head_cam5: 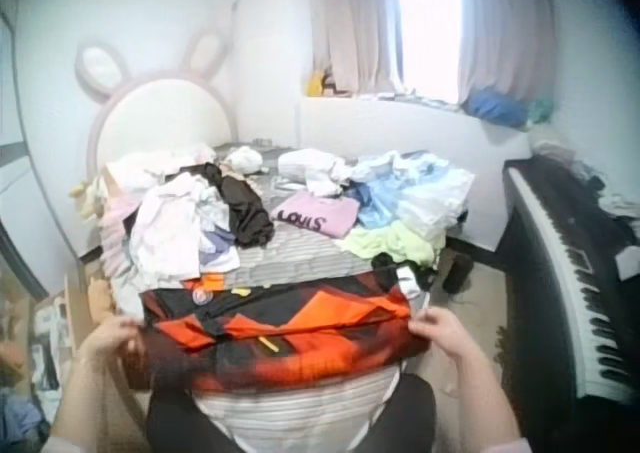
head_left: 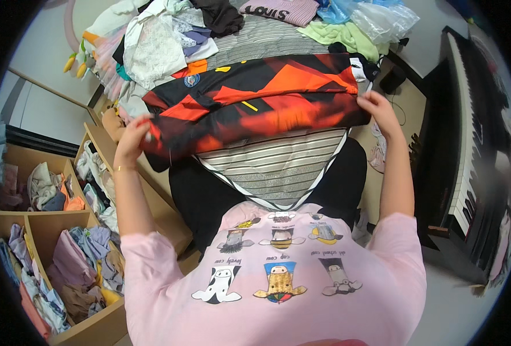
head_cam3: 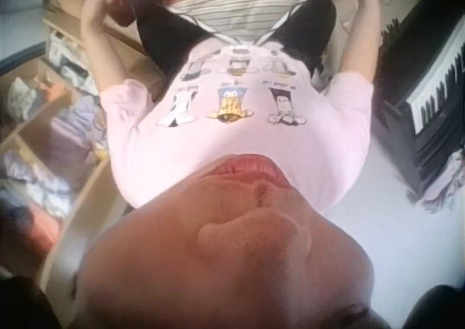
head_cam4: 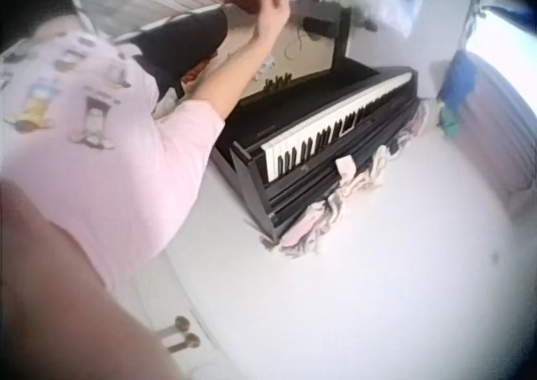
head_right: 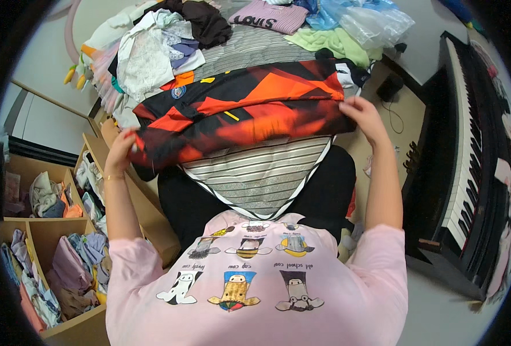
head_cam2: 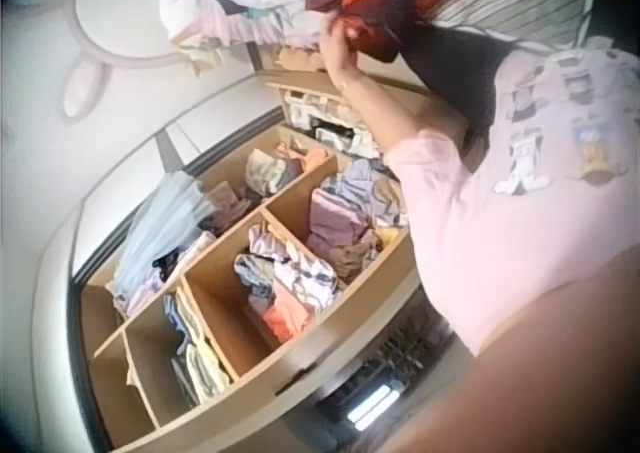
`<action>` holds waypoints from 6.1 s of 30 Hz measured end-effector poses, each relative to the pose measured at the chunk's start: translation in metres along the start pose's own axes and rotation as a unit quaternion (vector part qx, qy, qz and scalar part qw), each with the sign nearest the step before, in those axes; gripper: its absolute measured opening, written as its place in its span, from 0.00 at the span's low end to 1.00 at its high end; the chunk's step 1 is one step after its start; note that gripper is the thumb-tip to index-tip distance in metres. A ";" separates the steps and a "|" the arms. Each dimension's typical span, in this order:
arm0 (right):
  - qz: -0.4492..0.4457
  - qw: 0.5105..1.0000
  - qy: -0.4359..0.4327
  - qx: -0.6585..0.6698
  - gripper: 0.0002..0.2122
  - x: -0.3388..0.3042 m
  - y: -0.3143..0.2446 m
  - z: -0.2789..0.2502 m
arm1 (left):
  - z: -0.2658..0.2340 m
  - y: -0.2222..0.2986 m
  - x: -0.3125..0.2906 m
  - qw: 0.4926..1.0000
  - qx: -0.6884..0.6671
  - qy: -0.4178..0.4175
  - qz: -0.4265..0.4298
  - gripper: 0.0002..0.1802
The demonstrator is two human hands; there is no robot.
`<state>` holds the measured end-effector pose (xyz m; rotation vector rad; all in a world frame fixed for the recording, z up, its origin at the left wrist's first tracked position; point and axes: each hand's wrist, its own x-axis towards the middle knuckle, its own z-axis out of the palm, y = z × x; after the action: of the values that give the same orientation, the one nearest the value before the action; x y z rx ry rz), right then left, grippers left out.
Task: The person folds a black and red sports jersey, a white t-shirt, and a pink and green dress on a bed by hand.
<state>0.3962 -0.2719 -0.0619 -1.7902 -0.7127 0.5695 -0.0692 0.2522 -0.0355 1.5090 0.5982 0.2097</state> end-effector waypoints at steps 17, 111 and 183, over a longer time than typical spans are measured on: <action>-0.036 0.948 0.208 -0.238 0.13 0.034 0.080 0.034 | 0.037 -0.042 0.049 0.935 0.175 0.258 0.169 0.20; -0.025 0.872 0.357 -0.335 0.18 0.020 0.052 0.057 | 0.179 -0.022 0.027 0.768 0.498 0.109 0.387 0.17; -0.179 0.899 0.161 -0.367 0.06 -0.037 0.041 0.043 | 0.124 -0.031 -0.042 0.836 0.514 0.089 0.173 0.17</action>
<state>0.3492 -0.2796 -0.1128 -2.2794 -1.0778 -0.2974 -0.0506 0.1214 -0.0614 2.6803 0.6062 0.3371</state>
